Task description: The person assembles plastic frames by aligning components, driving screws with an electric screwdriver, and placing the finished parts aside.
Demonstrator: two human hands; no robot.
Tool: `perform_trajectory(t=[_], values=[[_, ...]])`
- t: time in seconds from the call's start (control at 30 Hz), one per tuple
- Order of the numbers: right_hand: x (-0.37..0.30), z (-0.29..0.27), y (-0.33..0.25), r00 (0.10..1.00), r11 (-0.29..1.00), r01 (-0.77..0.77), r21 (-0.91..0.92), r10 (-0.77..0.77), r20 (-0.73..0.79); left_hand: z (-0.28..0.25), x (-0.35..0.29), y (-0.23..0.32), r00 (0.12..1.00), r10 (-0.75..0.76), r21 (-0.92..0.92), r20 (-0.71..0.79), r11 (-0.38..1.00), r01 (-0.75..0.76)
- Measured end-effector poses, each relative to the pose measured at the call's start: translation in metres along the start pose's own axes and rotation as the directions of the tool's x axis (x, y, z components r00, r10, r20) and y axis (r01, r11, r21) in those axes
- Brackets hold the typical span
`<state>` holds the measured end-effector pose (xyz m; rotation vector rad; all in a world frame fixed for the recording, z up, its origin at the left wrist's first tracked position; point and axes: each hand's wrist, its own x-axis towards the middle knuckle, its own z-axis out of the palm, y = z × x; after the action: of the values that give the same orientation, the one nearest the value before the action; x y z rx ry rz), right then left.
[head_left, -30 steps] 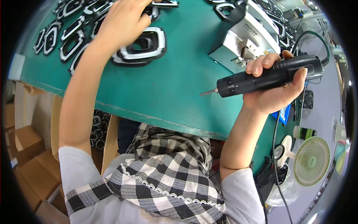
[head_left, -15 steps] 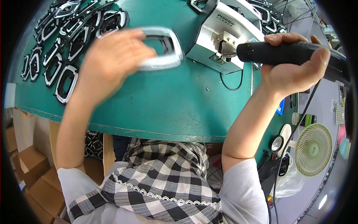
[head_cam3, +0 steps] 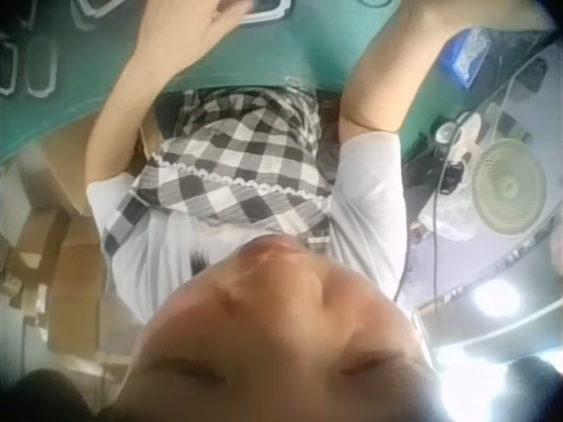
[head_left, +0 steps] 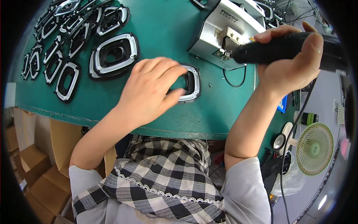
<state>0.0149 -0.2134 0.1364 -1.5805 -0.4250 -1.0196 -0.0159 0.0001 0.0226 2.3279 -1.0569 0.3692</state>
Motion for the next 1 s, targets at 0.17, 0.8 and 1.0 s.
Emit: perform_trajectory(t=[0.17, 0.8, 1.0], values=[[-0.027, -0.003, -0.009, 0.981, 0.986, -0.167, 0.015, 0.164, 0.1, 0.022, 0.003, 0.003, 0.981, -0.192, 0.024, -0.007, 0.981, 0.192], [-0.08, 0.014, -0.012, 0.961, 0.987, -0.16, -0.014, 0.159, 0.225, 0.026, 0.005, -0.001, 0.978, -0.206, 0.044, -0.011, 0.977, 0.206], [-0.076, 0.008, -0.012, 0.908, 0.97, -0.236, 0.06, 0.198, 0.37, 0.026, 0.007, -0.001, 0.98, -0.2, 0.009, -0.016, 0.98, 0.2]])
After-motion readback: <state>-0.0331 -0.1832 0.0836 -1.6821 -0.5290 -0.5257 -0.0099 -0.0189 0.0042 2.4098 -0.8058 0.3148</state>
